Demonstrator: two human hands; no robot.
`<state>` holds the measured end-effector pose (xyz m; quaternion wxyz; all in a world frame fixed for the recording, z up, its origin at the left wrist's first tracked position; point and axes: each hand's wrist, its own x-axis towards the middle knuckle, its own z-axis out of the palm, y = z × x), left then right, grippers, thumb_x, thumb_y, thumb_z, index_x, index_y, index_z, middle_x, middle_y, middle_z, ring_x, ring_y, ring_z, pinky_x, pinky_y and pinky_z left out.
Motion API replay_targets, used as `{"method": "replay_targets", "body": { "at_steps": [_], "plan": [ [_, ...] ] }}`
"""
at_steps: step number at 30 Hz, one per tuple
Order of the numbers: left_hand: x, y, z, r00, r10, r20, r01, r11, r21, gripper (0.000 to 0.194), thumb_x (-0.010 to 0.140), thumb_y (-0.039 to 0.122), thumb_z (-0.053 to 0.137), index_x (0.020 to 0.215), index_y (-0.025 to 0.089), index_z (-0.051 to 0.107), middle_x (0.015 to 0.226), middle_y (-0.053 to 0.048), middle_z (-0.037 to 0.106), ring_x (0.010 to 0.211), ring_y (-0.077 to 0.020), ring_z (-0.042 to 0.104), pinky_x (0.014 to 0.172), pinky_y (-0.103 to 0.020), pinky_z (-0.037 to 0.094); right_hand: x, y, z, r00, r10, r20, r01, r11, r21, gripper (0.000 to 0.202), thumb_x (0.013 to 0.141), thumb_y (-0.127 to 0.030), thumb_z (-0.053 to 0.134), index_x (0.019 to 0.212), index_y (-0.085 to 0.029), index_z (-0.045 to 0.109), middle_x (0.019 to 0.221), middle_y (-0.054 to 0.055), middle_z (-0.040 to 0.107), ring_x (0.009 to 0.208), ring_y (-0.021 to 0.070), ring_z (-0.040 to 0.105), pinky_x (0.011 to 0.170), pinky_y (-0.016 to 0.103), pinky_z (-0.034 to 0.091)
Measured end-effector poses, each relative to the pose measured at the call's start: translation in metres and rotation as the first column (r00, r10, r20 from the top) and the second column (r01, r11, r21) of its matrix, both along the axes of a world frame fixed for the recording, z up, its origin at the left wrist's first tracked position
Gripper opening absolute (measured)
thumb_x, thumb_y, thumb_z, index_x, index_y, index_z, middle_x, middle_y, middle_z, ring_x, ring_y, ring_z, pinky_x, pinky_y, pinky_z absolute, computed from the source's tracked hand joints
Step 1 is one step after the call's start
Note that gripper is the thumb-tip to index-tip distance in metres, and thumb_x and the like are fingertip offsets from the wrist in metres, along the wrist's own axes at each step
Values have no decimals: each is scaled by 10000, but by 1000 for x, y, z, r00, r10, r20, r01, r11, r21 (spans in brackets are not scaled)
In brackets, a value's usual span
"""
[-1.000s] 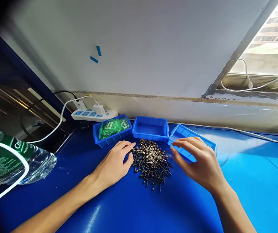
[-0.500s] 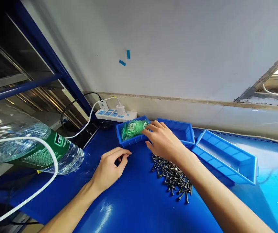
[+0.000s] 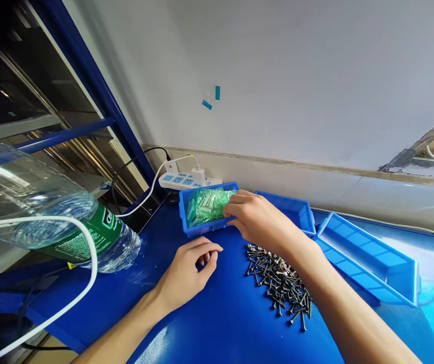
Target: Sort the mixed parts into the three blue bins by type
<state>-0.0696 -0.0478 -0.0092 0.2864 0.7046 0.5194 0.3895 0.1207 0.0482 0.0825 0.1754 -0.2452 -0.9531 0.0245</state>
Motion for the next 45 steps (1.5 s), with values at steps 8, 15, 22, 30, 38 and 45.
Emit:
{"method": "replay_targets", "body": {
  "at_steps": [8,15,22,30,38,45],
  "plan": [
    [15,-2,19,674,-91,733,360,907,-219,617,838,616,779,1345,285,659,1345,-111,710,1259,-332,678,1051,-524,593,34,-58,21,997,-3,-80,1,1000,-24,164,983,-104,567,930,-194,694,909,73,701,798,208,625,637,326,526],
    [27,-9,20,740,-64,670,291,928,-233,799,827,615,803,1507,335,490,1419,-107,674,1301,-370,653,1063,-586,589,47,-103,4,977,-202,-65,212,950,229,546,926,-91,584,1448,-252,574,1456,188,607,1199,377,664,868,526,626],
    [35,-1,35,915,-89,393,97,995,0,933,799,522,855,1545,322,333,1420,-107,641,1265,-361,675,999,-543,631,63,-126,-4,863,-375,-339,324,925,-198,710,943,-173,568,1606,-290,342,1539,80,588,1303,271,664,992,402,641],
    [47,6,65,985,-117,130,108,991,78,792,718,390,909,1371,250,483,1226,-109,701,1010,-313,742,824,-450,664,73,-120,-22,669,-495,-554,7,750,-661,538,962,-195,606,1479,-329,538,1427,66,683,1255,262,693,1032,429,605],
    [76,19,76,953,-102,-287,146,980,137,1179,674,636,880,1644,319,289,1260,-114,532,1063,-303,648,909,-495,626,85,-116,-50,383,-760,-525,-219,477,-851,468,879,-457,749,1289,-298,588,1271,93,749,1065,275,752,904,435,637],
    [89,29,62,919,-144,-367,208,968,138,1189,662,695,864,1643,300,320,1222,-119,508,1141,-339,566,1009,-558,560,110,-123,-74,418,-816,-400,183,507,-842,504,914,-571,676,1317,-273,627,1204,113,775,988,278,777,865,410,655]
  ]
}}
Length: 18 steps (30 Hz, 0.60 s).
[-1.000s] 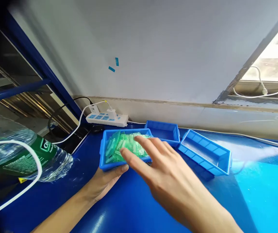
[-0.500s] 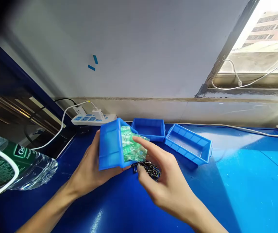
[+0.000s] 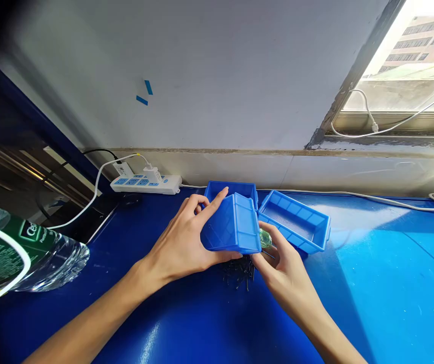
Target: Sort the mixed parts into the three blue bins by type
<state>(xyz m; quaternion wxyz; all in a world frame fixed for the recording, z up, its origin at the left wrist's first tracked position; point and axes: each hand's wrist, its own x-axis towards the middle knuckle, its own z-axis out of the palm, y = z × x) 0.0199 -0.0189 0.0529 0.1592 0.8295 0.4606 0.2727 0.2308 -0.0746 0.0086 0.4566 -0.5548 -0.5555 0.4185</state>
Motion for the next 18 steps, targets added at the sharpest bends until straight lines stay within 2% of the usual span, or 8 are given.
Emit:
{"method": "replay_targets", "body": {
  "at_steps": [2,4,6,9,11,13,16,18],
  "plan": [
    [-1,0,-2,1000,10,-5,-10,1000,20,1180,660,691,868,1637,292,340,1219,-122,507,1121,-337,549,1012,-564,549,5,-2,-5,986,-36,163,24,997,73,464,950,-523,624,1347,-282,631,1226,112,761,978,277,775,877,424,652],
    [-3,-1,-4,1000,27,-5,-27,999,33,1173,655,699,867,1629,284,362,1208,-124,509,1097,-335,530,1017,-576,535,8,-4,-6,930,-99,354,34,982,184,412,967,-454,590,1341,-296,656,1262,108,734,956,270,773,888,440,647],
    [-6,-1,-6,998,57,1,-57,997,43,1165,653,713,860,1622,278,381,1194,-126,510,1107,-345,507,1038,-601,508,10,-5,-5,841,-158,517,6,959,283,384,960,-408,579,1305,-288,697,1258,120,711,826,243,766,805,433,661],
    [-12,-1,-8,994,107,24,-108,994,34,1149,643,720,860,1608,290,410,1200,-126,503,1193,-381,462,1101,-650,437,13,-5,-6,712,-184,677,-85,935,343,402,955,-406,564,1289,-255,727,1269,164,668,646,199,702,639,425,658],
    [-18,0,-9,990,125,68,-124,992,-15,1141,633,719,865,1601,311,420,1219,-120,494,1239,-390,453,1124,-651,417,16,-5,-7,646,-177,743,-134,932,338,424,961,-403,553,1324,-260,718,1354,189,616,655,196,696,623,434,658],
    [-23,2,-8,981,131,142,-119,989,-86,1133,642,713,862,1605,322,409,1238,-112,486,1232,-372,494,1116,-615,446,20,-6,-7,619,-142,772,-164,938,304,446,971,-388,550,1384,-284,682,1433,193,566,635,169,688,608,409,658],
    [-31,4,-6,950,154,273,-106,977,-183,1106,698,704,829,1621,295,378,1238,-113,502,1159,-327,584,1071,-535,510,24,-8,-3,637,-76,767,-194,947,255,476,984,-377,563,1453,-316,617,1483,176,539,526,94,623,571,351,644],
    [-37,6,-5,920,195,339,-116,964,-240,1010,752,733,768,1587,270,438,1216,-116,542,1125,-314,620,1042,-502,536,22,-10,1,652,-104,751,-171,945,279,477,979,-358,558,1452,-320,608,1491,153,551,490,77,587,554,337,632]
  ]
}}
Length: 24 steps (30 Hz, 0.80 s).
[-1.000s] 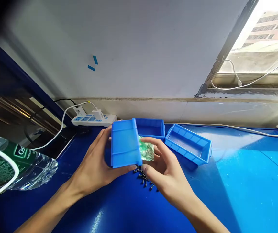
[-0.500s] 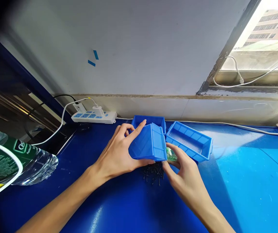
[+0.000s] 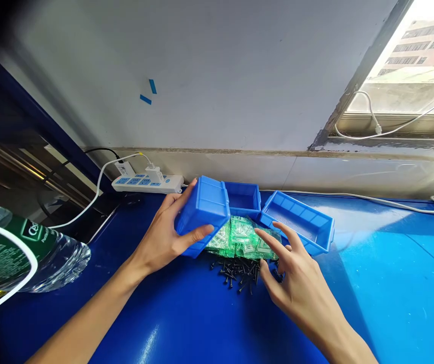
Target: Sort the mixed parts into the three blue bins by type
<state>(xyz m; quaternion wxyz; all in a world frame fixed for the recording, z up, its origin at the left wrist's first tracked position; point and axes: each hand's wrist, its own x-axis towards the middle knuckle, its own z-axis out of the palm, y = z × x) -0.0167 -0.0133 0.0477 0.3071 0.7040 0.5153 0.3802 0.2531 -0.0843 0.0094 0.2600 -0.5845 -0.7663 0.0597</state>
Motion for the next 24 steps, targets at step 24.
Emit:
{"method": "replay_targets", "body": {
  "at_steps": [24],
  "plan": [
    [-25,11,-9,941,224,252,-304,886,349,936,925,612,661,1652,379,120,1547,-136,419,1382,-341,523,1088,-511,532,-103,86,48,842,520,-145,-504,854,131,330,946,-420,720,1171,-180,710,1236,137,746,1146,292,669,949,443,566]
  ]
}}
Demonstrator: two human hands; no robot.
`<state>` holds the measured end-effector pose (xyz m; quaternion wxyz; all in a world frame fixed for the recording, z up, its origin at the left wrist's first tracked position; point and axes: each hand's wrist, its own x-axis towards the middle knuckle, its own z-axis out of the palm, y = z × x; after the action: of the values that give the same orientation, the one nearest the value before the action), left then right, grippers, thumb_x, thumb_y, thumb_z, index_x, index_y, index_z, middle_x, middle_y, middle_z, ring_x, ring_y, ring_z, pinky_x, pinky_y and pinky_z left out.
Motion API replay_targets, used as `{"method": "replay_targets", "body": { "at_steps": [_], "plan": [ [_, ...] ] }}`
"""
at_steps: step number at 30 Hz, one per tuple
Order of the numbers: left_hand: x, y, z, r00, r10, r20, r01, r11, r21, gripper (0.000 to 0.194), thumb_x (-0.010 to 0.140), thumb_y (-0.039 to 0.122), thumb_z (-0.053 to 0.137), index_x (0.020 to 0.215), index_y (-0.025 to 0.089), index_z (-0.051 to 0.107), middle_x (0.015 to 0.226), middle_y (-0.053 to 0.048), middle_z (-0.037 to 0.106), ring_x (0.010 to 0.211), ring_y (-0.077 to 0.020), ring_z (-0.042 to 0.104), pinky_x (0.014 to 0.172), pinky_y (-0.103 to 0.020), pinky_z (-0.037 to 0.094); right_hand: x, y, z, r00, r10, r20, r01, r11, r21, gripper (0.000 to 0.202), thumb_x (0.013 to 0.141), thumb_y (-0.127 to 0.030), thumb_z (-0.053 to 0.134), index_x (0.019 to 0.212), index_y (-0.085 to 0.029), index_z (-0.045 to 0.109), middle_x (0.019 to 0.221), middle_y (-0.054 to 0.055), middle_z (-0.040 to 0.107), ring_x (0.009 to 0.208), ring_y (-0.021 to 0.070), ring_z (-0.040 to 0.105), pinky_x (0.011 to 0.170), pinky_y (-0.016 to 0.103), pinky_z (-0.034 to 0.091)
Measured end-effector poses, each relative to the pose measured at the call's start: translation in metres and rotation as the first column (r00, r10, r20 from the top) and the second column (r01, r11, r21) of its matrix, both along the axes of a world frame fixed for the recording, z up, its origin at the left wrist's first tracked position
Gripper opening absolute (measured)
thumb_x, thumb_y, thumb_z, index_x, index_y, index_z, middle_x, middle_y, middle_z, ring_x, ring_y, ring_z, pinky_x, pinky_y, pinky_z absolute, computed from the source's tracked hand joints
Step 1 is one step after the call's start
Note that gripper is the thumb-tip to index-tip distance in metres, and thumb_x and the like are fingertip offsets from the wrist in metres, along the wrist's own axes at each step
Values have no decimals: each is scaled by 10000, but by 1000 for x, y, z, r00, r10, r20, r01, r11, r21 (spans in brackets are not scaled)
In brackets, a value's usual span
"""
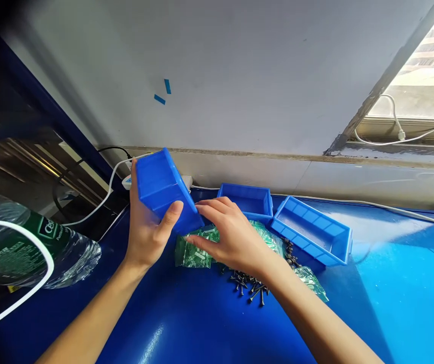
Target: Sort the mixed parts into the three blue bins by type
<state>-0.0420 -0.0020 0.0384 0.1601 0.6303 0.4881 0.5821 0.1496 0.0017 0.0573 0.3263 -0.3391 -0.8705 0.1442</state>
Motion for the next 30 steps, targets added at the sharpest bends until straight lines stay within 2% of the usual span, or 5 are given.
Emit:
{"method": "replay_targets", "body": {
  "at_steps": [5,11,18,24,30],
  "plan": [
    [-11,5,-1,998,-52,-17,54,994,97,941,980,498,581,1647,361,-68,1593,-154,381,1415,-311,514,1118,-503,515,-14,38,12,957,2,290,-9,1000,23,145,1024,-239,610,935,-186,711,821,67,755,795,228,691,706,326,470],
    [-30,5,5,862,313,-399,-95,873,478,300,926,258,540,1173,243,711,1240,-109,664,1273,-327,603,1136,-539,483,-28,50,15,750,-115,651,2,985,172,183,984,-91,595,950,-177,753,812,116,782,731,249,719,678,342,415],
    [-24,12,-6,797,89,-597,-30,994,108,298,913,129,482,931,188,773,948,-76,804,888,-250,759,809,-373,640,-32,47,1,795,-27,606,-57,991,119,107,908,-105,722,976,-157,786,955,126,805,956,283,761,839,368,552],
    [-16,8,-10,778,-20,-628,20,1000,-6,281,948,191,522,1002,197,798,988,-74,820,930,-266,776,831,-403,663,29,7,-4,988,-147,44,147,989,11,263,1030,-243,551,1210,-203,738,1155,99,795,1029,238,764,851,374,624],
    [-2,5,-19,750,-83,-656,103,995,-7,301,967,152,514,1049,209,798,1001,-67,823,926,-260,779,882,-438,658,92,-49,-30,979,-199,45,192,973,124,304,987,-240,610,1274,-272,707,1157,94,800,1076,291,754,932,492,627]
  ]
}}
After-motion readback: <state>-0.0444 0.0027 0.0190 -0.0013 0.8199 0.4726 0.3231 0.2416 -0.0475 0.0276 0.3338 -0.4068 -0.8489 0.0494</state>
